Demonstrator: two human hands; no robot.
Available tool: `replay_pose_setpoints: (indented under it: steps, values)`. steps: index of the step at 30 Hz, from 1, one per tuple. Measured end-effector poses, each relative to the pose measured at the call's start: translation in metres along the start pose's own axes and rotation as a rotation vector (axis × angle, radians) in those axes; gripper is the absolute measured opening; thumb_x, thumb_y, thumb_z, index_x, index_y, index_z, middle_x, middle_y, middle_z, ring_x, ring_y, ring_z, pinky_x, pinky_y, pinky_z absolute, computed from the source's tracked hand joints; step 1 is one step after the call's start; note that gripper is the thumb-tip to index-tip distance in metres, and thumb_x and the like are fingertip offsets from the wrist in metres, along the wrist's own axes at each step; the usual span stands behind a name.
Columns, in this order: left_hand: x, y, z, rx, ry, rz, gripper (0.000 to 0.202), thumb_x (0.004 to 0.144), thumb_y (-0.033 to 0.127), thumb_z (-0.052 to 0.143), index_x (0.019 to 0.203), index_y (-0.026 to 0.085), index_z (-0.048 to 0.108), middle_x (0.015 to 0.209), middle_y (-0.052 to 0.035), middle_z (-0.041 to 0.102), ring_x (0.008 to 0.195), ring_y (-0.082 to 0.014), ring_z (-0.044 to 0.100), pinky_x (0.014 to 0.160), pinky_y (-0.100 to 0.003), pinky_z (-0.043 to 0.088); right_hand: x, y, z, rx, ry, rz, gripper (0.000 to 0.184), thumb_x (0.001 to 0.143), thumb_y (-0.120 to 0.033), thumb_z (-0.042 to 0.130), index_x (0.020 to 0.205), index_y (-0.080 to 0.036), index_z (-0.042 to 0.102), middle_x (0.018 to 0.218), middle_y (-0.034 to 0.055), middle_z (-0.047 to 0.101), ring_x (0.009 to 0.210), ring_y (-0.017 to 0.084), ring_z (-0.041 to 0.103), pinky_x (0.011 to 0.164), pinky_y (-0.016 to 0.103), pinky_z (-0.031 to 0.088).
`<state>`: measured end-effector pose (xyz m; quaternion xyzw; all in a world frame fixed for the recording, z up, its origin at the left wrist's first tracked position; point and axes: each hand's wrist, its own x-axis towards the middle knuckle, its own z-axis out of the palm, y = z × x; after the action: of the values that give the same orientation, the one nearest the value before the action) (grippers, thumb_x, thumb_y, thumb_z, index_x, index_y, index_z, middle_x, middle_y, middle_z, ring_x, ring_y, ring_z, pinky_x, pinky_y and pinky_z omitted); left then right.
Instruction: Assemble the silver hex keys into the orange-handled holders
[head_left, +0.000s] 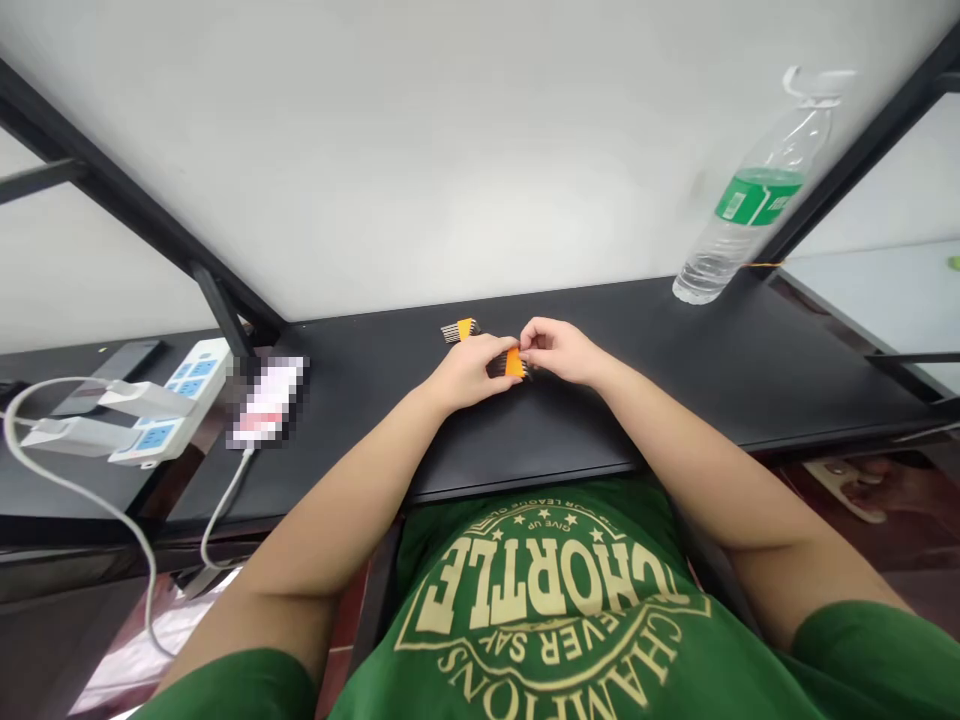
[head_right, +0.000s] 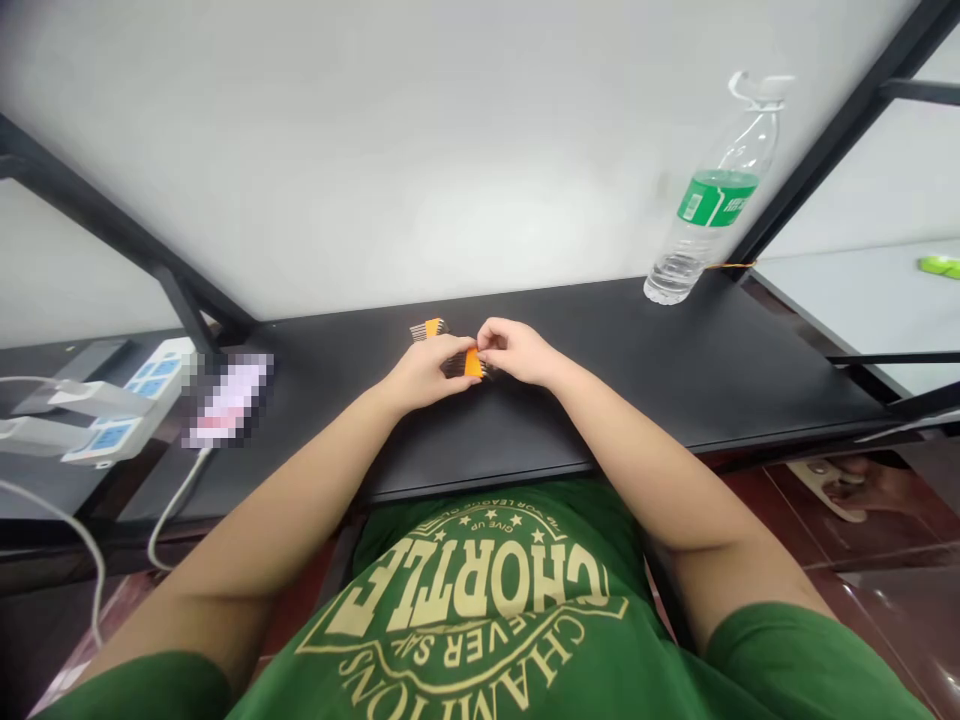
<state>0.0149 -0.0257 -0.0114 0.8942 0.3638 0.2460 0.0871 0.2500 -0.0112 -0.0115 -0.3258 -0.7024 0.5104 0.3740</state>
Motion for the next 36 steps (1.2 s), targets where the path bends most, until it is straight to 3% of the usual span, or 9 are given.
replay_pose_setpoints:
  steps: [7,13,15,17,20,22,26,31,36]
  values:
    - [-0.001,0.013,-0.002,0.005,0.07,0.046,0.047,0.09,0.037,0.077,0.133,0.022,0.068,0.114,-0.0075,0.079,0.099,-0.0245,0.073,0.097,-0.04,0.056,-0.001,-0.003,-0.007,0.534,-0.111,0.276,0.042,0.068,-0.034,0.098,0.086,-0.02,0.062,0.069,-0.005,0.063,0.06,0.009,0.053,0.06,0.024,0.045]
    - [0.0,0.019,-0.001,0.017,0.033,0.033,0.05,0.089,0.038,0.077,0.136,0.024,0.067,0.116,-0.0086,0.078,0.104,-0.0262,0.072,0.103,-0.044,0.055,-0.003,-0.005,-0.006,0.535,-0.212,0.374,0.047,0.069,-0.044,0.099,0.086,-0.021,0.062,0.065,-0.0068,0.055,0.058,0.009,0.047,0.057,0.023,0.04]
    - [0.001,0.017,-0.002,0.008,0.034,0.004,0.05,0.089,0.038,0.077,0.136,0.024,0.067,0.121,-0.0088,0.078,0.106,-0.0264,0.072,0.102,-0.044,0.055,-0.002,-0.009,-0.007,0.412,-0.152,0.324,0.048,0.073,-0.054,0.094,0.085,-0.022,0.061,0.063,-0.006,0.053,0.057,0.011,0.045,0.055,0.025,0.038]
    - [0.001,0.014,-0.003,-0.005,0.036,-0.038,0.05,0.088,0.039,0.077,0.135,0.024,0.068,0.126,-0.0086,0.077,0.11,-0.0267,0.072,0.103,-0.043,0.056,0.0,-0.011,-0.012,0.137,-0.022,0.247,0.043,0.083,-0.058,0.084,0.084,-0.022,0.062,0.064,-0.0034,0.054,0.059,0.014,0.046,0.057,0.028,0.039]
    - [0.001,0.009,-0.005,-0.037,0.028,-0.086,0.052,0.087,0.04,0.078,0.135,0.023,0.068,0.13,-0.0089,0.076,0.116,-0.0272,0.071,0.106,-0.042,0.056,0.003,-0.006,-0.029,-0.524,0.265,0.141,0.025,0.09,-0.042,0.076,0.081,-0.021,0.067,0.079,0.0032,0.064,0.074,0.019,0.055,0.07,0.033,0.046]
    - [0.0,0.006,-0.006,-0.048,0.013,-0.112,0.052,0.086,0.04,0.078,0.134,0.022,0.069,0.129,-0.0089,0.076,0.117,-0.0276,0.071,0.107,-0.043,0.056,0.004,0.001,-0.041,-0.836,0.351,0.162,0.012,0.088,-0.031,0.074,0.089,-0.02,0.073,0.094,0.0075,0.068,0.086,0.022,0.06,0.079,0.035,0.049]
    - [0.001,0.004,-0.005,-0.036,0.01,-0.122,0.051,0.084,0.038,0.079,0.131,0.022,0.07,0.127,-0.0098,0.075,0.119,-0.0291,0.07,0.109,-0.045,0.056,0.005,0.014,-0.049,-1.017,0.219,0.236,0.017,0.09,-0.03,0.073,0.103,-0.02,0.078,0.108,0.0109,0.071,0.093,0.024,0.065,0.082,0.036,0.051]
    - [0.001,0.003,-0.004,-0.052,0.029,-0.109,0.052,0.086,0.035,0.077,0.135,0.022,0.068,0.131,-0.0106,0.074,0.124,-0.0292,0.068,0.112,-0.047,0.054,0.01,0.008,-0.026,-1.102,0.142,0.291,0.006,0.086,-0.018,0.07,0.084,-0.02,0.076,0.101,0.0129,0.075,0.087,0.024,0.068,0.073,0.033,0.05]
    - [0.0,-0.001,-0.003,-0.064,0.008,-0.131,0.054,0.087,0.036,0.076,0.138,0.022,0.067,0.135,-0.0104,0.074,0.126,-0.0289,0.068,0.114,-0.047,0.054,0.008,-0.004,-0.014,-1.106,0.039,0.411,0.006,0.076,-0.023,0.078,0.079,-0.022,0.073,0.091,0.0127,0.077,0.075,0.027,0.068,0.061,0.036,0.047]
